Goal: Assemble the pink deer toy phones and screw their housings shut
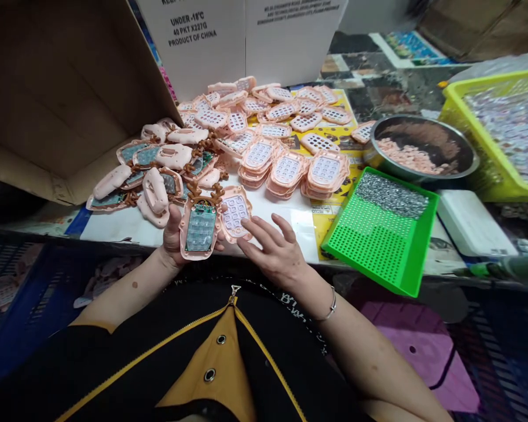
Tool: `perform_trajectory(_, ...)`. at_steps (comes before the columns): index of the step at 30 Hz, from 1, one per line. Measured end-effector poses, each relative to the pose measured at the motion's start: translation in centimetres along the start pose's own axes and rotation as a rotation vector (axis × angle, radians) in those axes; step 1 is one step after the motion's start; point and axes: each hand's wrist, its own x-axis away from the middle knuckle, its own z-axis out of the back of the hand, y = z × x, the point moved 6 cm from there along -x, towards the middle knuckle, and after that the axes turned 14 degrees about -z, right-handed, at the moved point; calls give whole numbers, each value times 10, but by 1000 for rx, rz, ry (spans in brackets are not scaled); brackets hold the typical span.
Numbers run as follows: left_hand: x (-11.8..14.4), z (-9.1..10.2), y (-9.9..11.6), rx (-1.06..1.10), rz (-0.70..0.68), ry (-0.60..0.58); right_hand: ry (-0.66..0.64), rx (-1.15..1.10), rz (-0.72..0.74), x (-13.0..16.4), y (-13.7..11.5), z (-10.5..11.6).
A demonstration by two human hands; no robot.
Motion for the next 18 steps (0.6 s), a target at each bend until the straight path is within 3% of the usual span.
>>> perform_trajectory(3,6,-7,2,13,-12,-48,50,-547,-404,-6,19,-2)
perform_trajectory(5,9,-11,-2,17,18,-75,-136,-998,-645,-9,19,-23)
perform_trajectory(8,11,-11,-8,-19,80,-99,-480,-1475,-779,-12,-3,-51)
perform_trajectory(11,11,-8,-10,-80,120,-101,-539,-1649,-811,-12,-12,-57)
perform_trajectory(18,5,-7,-11,-100,152,-57,-530,-1652,-993,4,2,-64)
